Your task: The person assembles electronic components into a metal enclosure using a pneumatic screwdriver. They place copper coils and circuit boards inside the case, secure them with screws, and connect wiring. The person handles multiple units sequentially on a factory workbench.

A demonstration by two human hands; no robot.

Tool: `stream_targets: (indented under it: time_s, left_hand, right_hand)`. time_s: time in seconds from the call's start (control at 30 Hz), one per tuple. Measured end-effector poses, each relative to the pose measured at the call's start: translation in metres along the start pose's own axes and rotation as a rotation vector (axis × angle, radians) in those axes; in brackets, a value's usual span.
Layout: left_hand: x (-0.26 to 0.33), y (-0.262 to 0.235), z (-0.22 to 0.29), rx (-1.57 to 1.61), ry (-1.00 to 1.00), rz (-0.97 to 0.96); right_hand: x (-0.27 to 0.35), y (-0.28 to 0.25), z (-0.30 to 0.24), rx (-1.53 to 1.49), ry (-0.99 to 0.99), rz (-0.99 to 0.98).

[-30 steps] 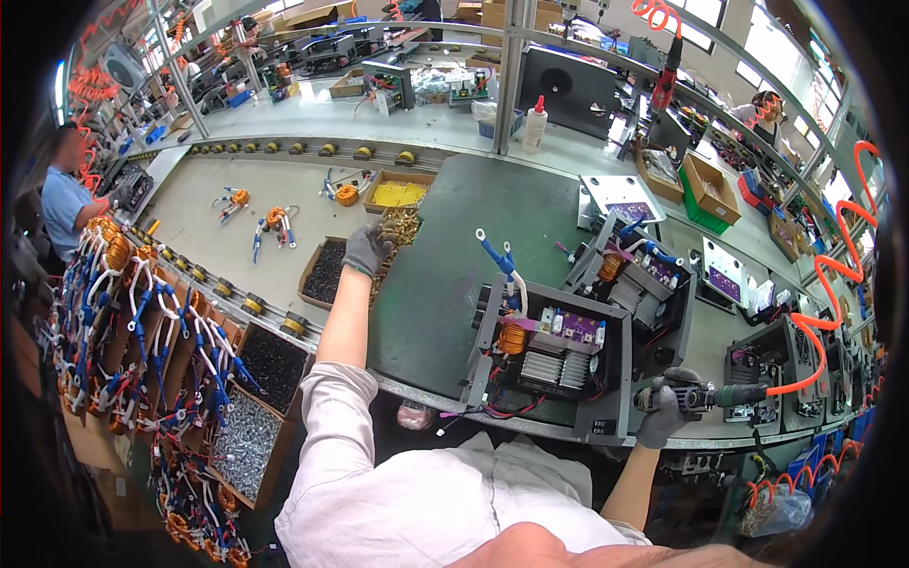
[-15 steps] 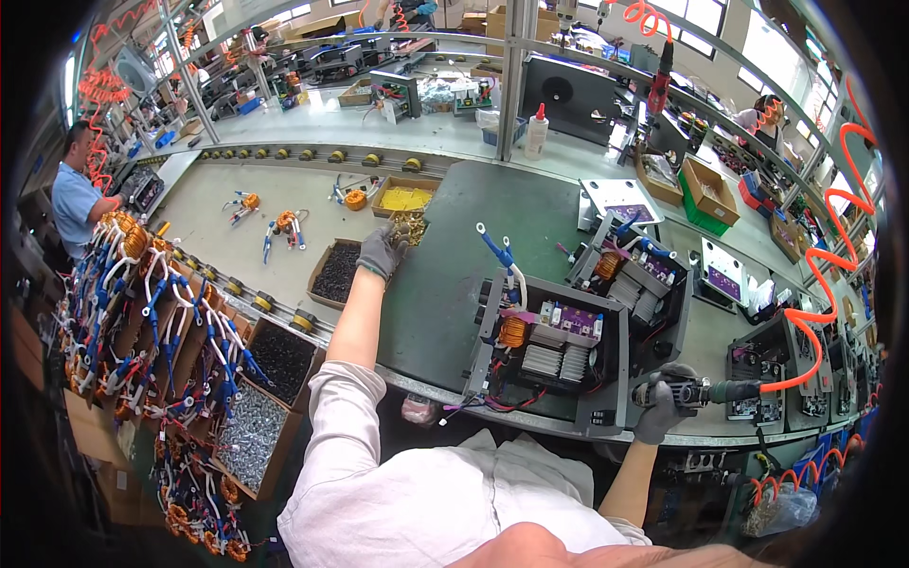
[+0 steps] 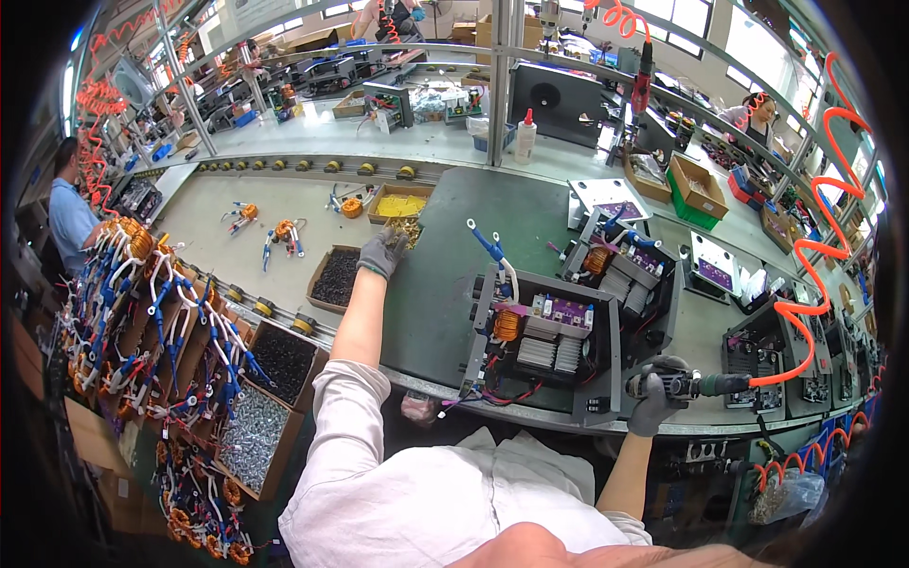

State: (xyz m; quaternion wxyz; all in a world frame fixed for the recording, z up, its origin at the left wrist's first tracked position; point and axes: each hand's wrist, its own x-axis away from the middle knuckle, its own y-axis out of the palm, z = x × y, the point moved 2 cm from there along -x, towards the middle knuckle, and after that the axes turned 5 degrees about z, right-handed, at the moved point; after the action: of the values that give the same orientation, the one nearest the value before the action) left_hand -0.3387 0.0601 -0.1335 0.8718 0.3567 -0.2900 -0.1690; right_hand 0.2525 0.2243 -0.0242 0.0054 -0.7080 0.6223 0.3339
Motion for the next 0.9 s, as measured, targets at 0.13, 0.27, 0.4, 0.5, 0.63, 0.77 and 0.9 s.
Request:
stream_targets:
  time_s: [0.13, 0.27, 0.4, 0.5, 0.63, 0.77, 0.9]
  left_hand:
    - [0.046, 0.046, -0.006, 0.082, -0.006, -0.003]
    - [0.087, 0.055, 0.01, 0.069, -0.076, -0.17]
    - [0.186, 0.087, 0.015, 0.119, -0.117, -0.214]
    - [0.275, 0.127, 0.0, 0.032, -0.169, -0.262]
    - [0.34, 0.141, -0.048, 0.057, -0.614, -0.69]
    - [0.38, 0.159, -0.094, -0.028, -0.573, -0.711]
    - [0.388, 0.165, -0.113, 0.063, -0.66, -0.627]
  right_hand:
    - [0.001, -0.007, 0.004, 0.035, 0.002, 0.008]
    - [-0.01, 0.002, -0.016, -0.095, 0.069, -0.052]
    - [-0.037, 0.018, -0.058, -0.272, -0.143, 0.017]
    - [-0.045, 0.049, -0.106, -0.427, -0.317, 0.042]
    - [-0.033, 0.095, -0.146, -0.754, -0.291, -0.371]
    - [-0.015, 0.119, -0.152, -0.821, -0.267, -0.511]
    - [0.002, 0.123, -0.139, -0.848, -0.19, -0.409]
